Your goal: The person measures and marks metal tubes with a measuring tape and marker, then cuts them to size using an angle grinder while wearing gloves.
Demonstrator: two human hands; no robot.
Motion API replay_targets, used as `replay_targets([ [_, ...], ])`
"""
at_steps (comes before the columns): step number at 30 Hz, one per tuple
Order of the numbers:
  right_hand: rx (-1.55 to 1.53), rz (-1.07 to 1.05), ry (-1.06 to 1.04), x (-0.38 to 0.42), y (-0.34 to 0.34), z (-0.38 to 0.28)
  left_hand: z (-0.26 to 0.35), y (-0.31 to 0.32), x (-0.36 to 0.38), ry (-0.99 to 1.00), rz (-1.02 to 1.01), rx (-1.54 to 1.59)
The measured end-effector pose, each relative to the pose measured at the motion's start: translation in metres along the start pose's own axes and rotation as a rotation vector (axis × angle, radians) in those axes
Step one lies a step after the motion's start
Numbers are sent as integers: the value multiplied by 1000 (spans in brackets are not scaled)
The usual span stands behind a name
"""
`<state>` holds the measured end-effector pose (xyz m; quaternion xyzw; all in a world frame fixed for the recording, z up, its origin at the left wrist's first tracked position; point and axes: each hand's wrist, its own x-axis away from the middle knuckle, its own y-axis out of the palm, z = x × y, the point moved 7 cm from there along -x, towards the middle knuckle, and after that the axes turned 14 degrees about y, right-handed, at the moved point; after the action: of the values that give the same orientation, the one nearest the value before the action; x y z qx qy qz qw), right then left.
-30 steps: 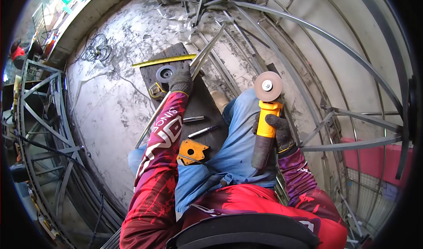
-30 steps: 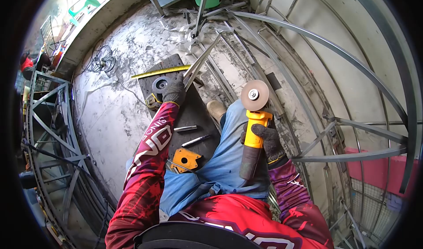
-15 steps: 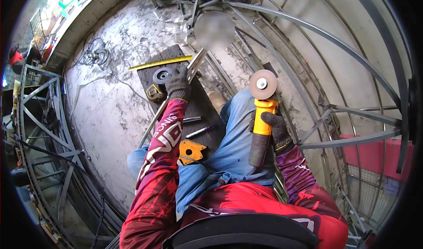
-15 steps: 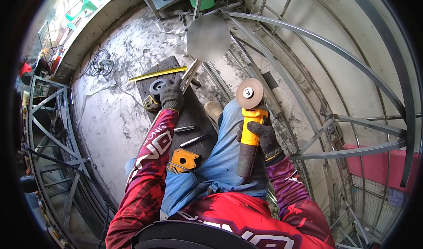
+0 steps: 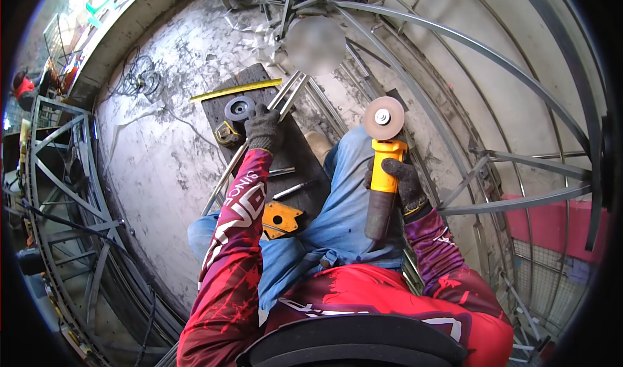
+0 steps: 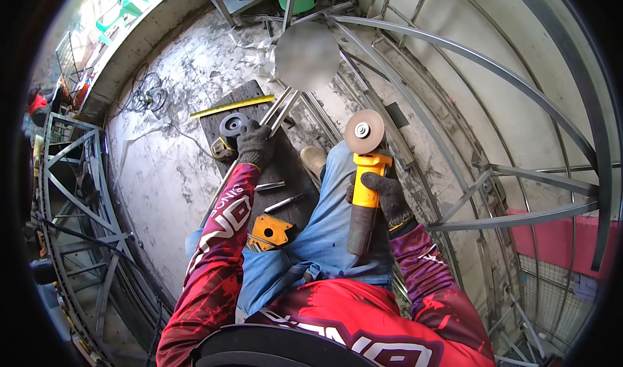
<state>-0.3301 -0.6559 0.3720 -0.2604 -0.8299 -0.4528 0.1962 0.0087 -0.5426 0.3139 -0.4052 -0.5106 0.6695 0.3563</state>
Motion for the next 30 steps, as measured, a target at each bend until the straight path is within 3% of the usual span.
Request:
replay_targets([
  [4,54,4,-51,5,5,-5,0,14,2,-4,-154,-66],
  [6,106,-27,-20,2,9,-1,1,16,4,56,60,-149],
  [7,52,46,-103,-1,1,-3,8,9,4,-11,-194,-129],
  [8,0,121,-174,-2,-11,-3,17,-7,6,-35,-257,-75],
  [10,176,-26,-32,-1,0,-4,22,-1,16,-36,-170,-1],
  [17,106,-39,43,2,10,-2,44,-5,44,44,-255,74],
  [21,103,4,-10,-1,0,1,39,-8,53,62,-179,109],
  [23,-18,27,-31,-13,-21,6,39,-9,56,67,-264,99],
  [26,112,39,-142,-13,-20,1,37,-8,62,99,-267,89],
  [27,145,4,-97,2,15,-6,35,-4,63,82,-279,73],
  [30,23,-40,-20,1,15,1,36,-9,67,81,-316,60],
])
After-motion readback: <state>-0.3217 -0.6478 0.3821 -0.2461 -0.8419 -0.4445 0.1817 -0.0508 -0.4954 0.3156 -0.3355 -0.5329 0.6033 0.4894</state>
